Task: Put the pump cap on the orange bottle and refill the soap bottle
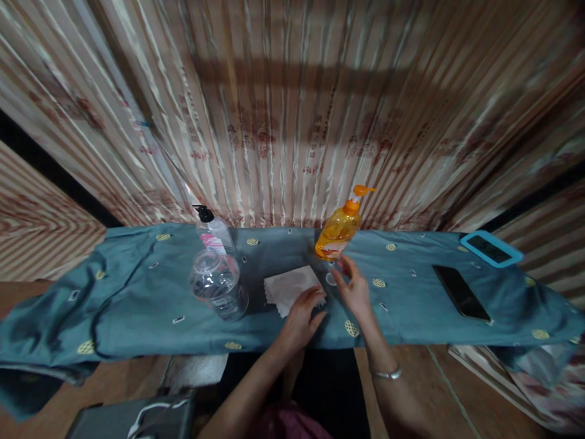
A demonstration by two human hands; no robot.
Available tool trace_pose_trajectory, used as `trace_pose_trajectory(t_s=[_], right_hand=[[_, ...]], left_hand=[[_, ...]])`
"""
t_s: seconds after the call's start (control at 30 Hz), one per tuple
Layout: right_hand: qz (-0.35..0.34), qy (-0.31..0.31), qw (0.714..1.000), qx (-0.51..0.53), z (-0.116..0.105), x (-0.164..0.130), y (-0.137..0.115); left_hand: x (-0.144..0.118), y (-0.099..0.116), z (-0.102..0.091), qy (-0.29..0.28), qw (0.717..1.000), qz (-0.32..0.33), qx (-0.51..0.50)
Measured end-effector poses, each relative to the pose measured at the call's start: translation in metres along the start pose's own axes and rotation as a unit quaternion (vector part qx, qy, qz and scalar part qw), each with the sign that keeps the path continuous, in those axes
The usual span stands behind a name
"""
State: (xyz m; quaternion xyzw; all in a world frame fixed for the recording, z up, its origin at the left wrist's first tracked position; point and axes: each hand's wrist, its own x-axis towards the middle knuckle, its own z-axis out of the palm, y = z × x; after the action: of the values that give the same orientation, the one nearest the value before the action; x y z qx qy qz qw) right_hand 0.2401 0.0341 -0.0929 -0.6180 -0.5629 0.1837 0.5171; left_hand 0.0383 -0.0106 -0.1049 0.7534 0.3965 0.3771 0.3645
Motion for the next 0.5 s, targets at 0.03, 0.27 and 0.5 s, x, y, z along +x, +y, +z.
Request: trace_pose_trajectory(t_s=[0.03,0.27,0.5], right_hand=[[-0.013,-0.028,1.0,-0.003,0.006,-0.014,-0.002],[-0.05,-0.099,0.993,-0.046,0.06,-0.059,0.0],[-0.047,-0.109,0.989,-0.085,0.074,-0.055,0.001]], left_hand=[[-0.005,-0.005,-0.007,0.024,0.999,0.0,0.025],[-0.008,-0.061,-0.059,0.198,0.966,-0.085,0.141],[0.023,-0.074,-0.076,0.212,0.966,-0.123,0.086]])
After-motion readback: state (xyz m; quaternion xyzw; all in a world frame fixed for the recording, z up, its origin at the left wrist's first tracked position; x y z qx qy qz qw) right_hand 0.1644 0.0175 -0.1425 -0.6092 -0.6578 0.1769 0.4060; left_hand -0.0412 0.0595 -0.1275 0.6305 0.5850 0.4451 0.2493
